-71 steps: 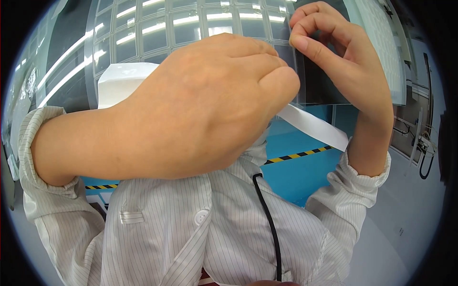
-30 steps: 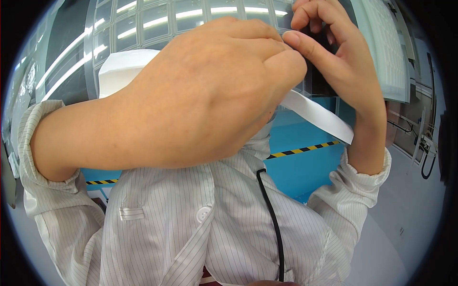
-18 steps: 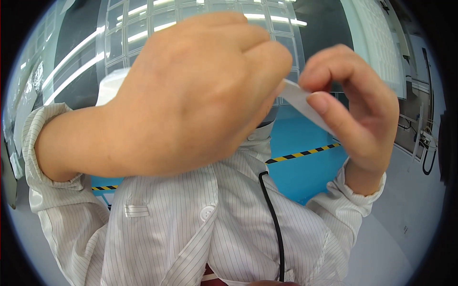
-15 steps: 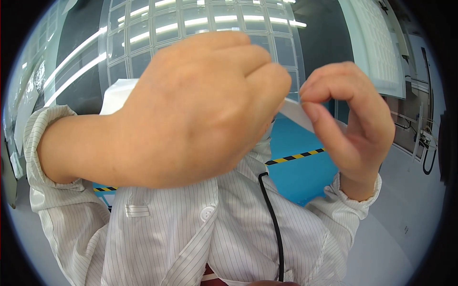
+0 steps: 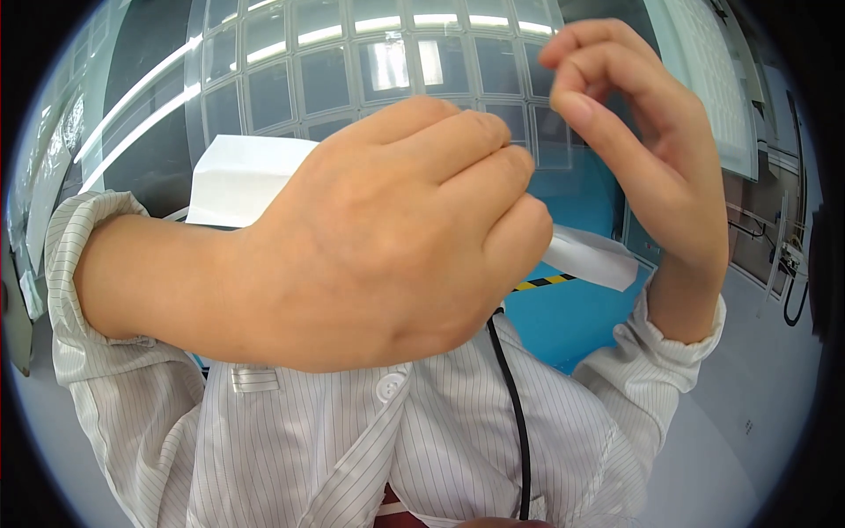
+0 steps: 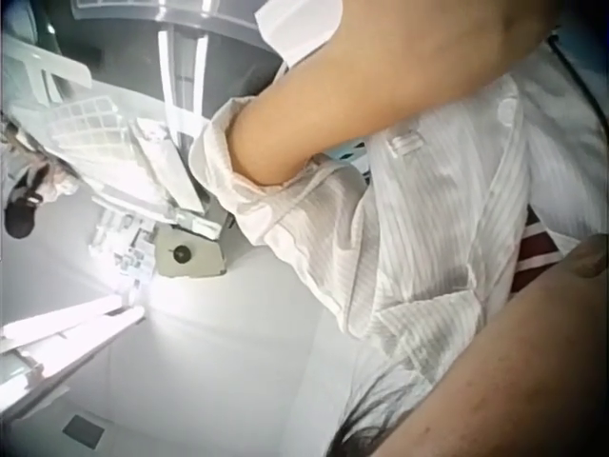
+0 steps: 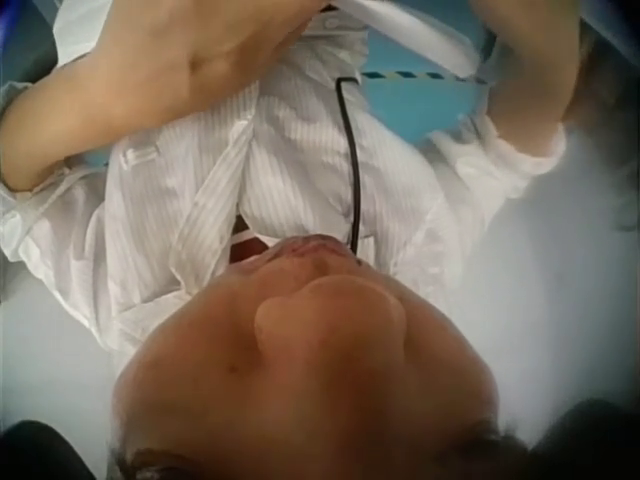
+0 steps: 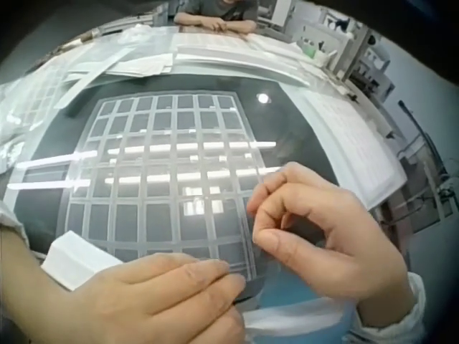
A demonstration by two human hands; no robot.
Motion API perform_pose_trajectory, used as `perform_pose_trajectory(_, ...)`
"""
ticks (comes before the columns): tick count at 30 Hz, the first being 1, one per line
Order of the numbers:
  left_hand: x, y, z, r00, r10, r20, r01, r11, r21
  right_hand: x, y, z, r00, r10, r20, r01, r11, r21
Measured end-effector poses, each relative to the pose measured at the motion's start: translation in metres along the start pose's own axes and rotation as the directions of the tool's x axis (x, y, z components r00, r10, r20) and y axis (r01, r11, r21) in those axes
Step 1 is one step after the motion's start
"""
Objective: Peeling and carefully applying white adhesive strips to the edges and dividers of a transparent plastic grid tray.
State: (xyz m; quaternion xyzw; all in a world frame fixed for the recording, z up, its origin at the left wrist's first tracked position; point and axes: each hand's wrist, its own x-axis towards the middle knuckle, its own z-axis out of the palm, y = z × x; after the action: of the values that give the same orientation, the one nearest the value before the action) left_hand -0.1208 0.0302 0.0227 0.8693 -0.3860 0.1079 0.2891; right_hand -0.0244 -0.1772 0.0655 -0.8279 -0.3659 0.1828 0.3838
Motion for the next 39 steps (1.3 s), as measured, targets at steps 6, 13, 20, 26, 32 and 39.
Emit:
perform_pose_trajectory(6,-0.001,-0.007,0.004,1.000,-0.019,-0.019,0.020,0.998,0.059,0.029,-0.013,0.004,0.970,0.218,0.111,-0.231,0.965,0.125)
perform_pose_trajectory(13,-0.003,-0.015,0.007,0.999,-0.024,-0.033,0.025,0.999,0.036,0.038,-0.010,0.005,0.972,0.174,0.155,-0.180,0.983,0.024)
perform_pose_trajectory(20,0.000,-0.017,0.005,0.999,-0.046,-0.017,0.047,0.998,0.041,0.043,-0.010,0.009,0.965,0.237,0.114,-0.243,0.969,0.041)
perform_pose_trajectory(26,0.003,-0.018,0.007,0.999,-0.040,-0.016,0.041,0.999,0.037,0.042,0.004,0.009,0.975,0.212,0.065,-0.212,0.977,-0.005)
perform_pose_trajectory(32,0.001,-0.022,0.008,0.999,-0.024,-0.031,0.025,0.999,0.046,0.045,0.015,0.014,0.992,0.119,0.042,-0.115,0.990,-0.076)
perform_pose_trajectory(39,0.004,-0.020,0.007,0.999,-0.041,-0.028,0.042,0.999,0.031,0.043,0.018,0.011,0.991,-0.011,0.133,0.051,0.953,-0.298)
